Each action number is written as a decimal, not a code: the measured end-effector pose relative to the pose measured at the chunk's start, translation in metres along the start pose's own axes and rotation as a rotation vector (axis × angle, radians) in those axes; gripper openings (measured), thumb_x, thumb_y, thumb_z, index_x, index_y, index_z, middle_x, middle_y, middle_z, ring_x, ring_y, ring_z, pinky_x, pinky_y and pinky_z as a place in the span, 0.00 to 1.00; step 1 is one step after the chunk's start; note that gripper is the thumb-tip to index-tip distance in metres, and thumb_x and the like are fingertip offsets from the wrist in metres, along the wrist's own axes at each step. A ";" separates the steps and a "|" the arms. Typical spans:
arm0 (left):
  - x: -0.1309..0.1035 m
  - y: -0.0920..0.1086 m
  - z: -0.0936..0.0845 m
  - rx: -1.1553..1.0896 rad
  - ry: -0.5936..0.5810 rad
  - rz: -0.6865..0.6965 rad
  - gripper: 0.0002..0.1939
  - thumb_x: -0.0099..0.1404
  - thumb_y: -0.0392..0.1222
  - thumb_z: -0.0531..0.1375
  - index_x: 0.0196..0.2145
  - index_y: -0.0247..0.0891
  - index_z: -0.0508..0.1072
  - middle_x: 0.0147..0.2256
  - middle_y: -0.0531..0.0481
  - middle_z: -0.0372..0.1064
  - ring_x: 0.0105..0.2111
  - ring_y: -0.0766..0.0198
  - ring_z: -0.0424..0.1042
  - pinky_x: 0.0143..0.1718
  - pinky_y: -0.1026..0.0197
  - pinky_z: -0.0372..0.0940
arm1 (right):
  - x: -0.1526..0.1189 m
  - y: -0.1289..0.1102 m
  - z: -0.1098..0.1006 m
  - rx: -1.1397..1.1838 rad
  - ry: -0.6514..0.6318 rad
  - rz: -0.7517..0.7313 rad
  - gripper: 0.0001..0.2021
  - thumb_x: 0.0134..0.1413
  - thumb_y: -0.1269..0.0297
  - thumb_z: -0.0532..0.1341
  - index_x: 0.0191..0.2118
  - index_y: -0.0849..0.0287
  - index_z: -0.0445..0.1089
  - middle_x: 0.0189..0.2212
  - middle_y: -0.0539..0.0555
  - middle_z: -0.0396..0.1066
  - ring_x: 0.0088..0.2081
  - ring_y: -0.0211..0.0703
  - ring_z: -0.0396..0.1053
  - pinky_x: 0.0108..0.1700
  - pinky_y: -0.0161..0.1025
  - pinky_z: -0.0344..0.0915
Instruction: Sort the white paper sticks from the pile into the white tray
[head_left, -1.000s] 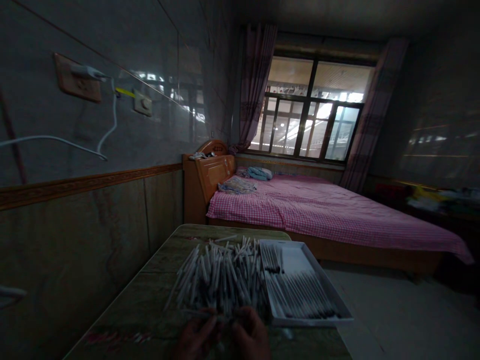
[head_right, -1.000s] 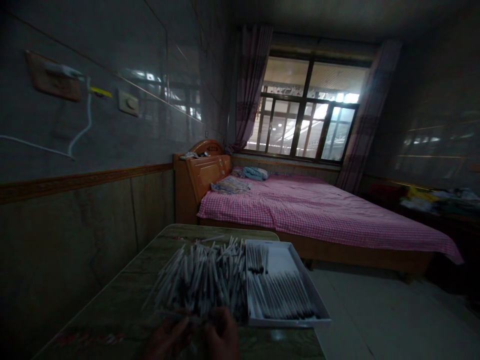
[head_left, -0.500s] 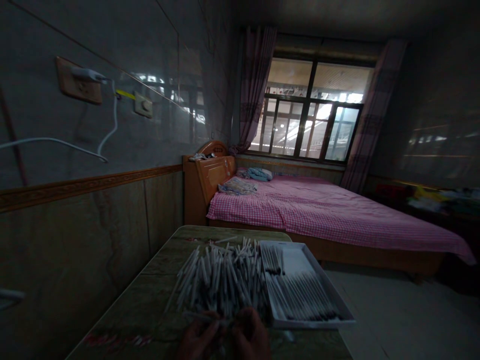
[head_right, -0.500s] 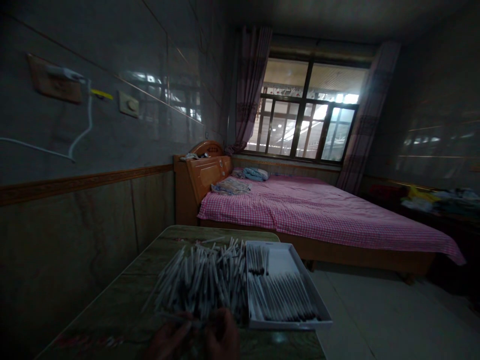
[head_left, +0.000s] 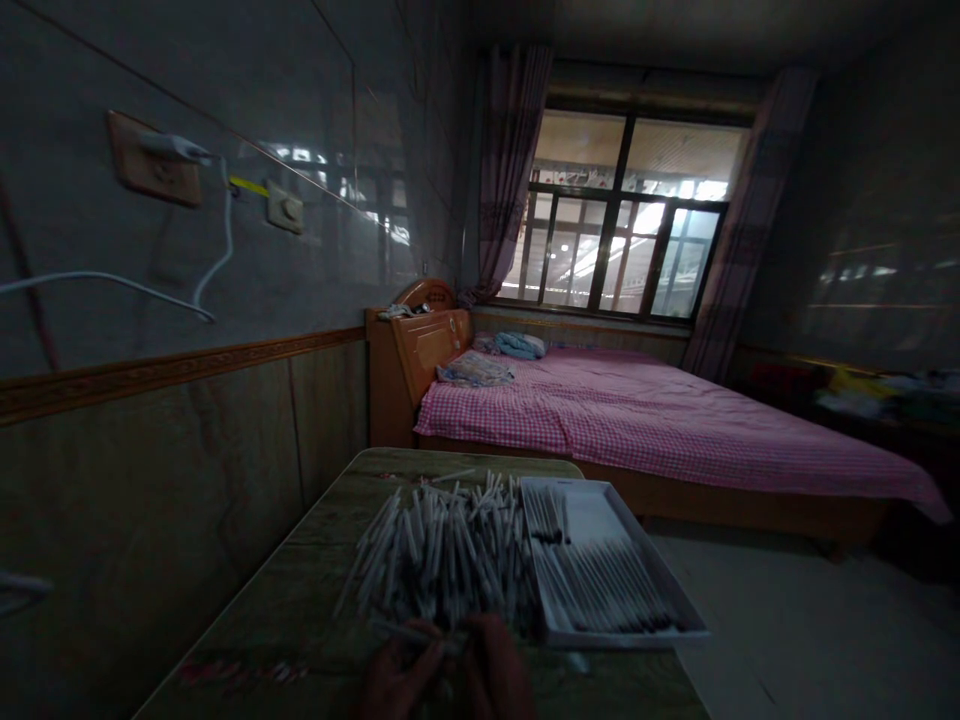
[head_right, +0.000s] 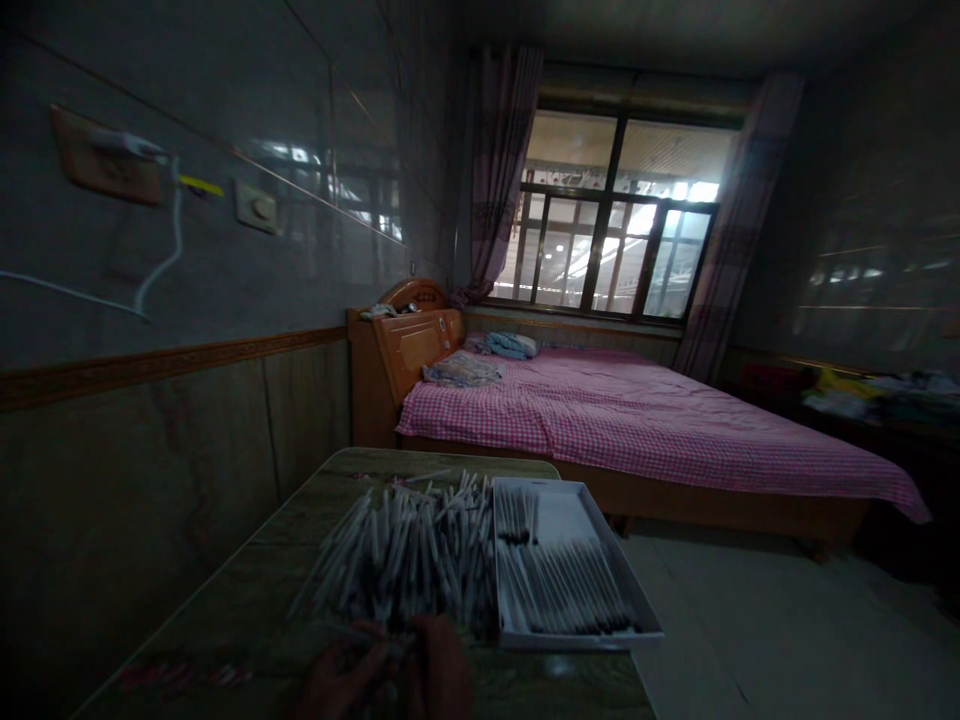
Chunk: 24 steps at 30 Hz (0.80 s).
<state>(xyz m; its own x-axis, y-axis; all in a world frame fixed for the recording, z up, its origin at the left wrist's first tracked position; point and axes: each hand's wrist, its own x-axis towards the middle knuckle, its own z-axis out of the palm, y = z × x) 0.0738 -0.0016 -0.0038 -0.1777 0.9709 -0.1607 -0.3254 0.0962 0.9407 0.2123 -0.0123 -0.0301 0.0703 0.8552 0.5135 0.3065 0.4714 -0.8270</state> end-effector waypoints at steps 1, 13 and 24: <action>0.001 0.000 -0.001 0.008 -0.025 -0.006 0.21 0.34 0.52 0.78 0.22 0.41 0.76 0.18 0.53 0.76 0.21 0.58 0.74 0.20 0.62 0.63 | -0.001 0.002 0.001 -0.004 0.001 0.001 0.14 0.66 0.53 0.53 0.46 0.51 0.74 0.39 0.54 0.78 0.40 0.46 0.76 0.45 0.37 0.69; 0.000 -0.007 0.000 -0.011 -0.055 0.017 0.25 0.33 0.57 0.77 0.22 0.39 0.76 0.19 0.51 0.76 0.21 0.59 0.72 0.22 0.61 0.64 | -0.005 0.009 0.000 -0.012 -0.037 0.129 0.28 0.66 0.37 0.47 0.51 0.50 0.73 0.29 0.51 0.77 0.30 0.47 0.76 0.35 0.37 0.68; 0.014 -0.015 -0.002 0.029 -0.061 -0.050 0.32 0.25 0.65 0.75 0.21 0.39 0.74 0.18 0.50 0.74 0.21 0.57 0.72 0.21 0.60 0.65 | -0.003 0.004 0.001 -0.040 0.051 0.180 0.26 0.64 0.37 0.50 0.48 0.50 0.76 0.40 0.54 0.80 0.41 0.50 0.78 0.44 0.40 0.71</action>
<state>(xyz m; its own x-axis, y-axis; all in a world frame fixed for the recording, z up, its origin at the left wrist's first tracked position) 0.0743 0.0097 -0.0212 -0.1049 0.9761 -0.1903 -0.3055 0.1505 0.9402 0.2127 -0.0131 -0.0349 0.1755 0.9123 0.3701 0.3222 0.3020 -0.8972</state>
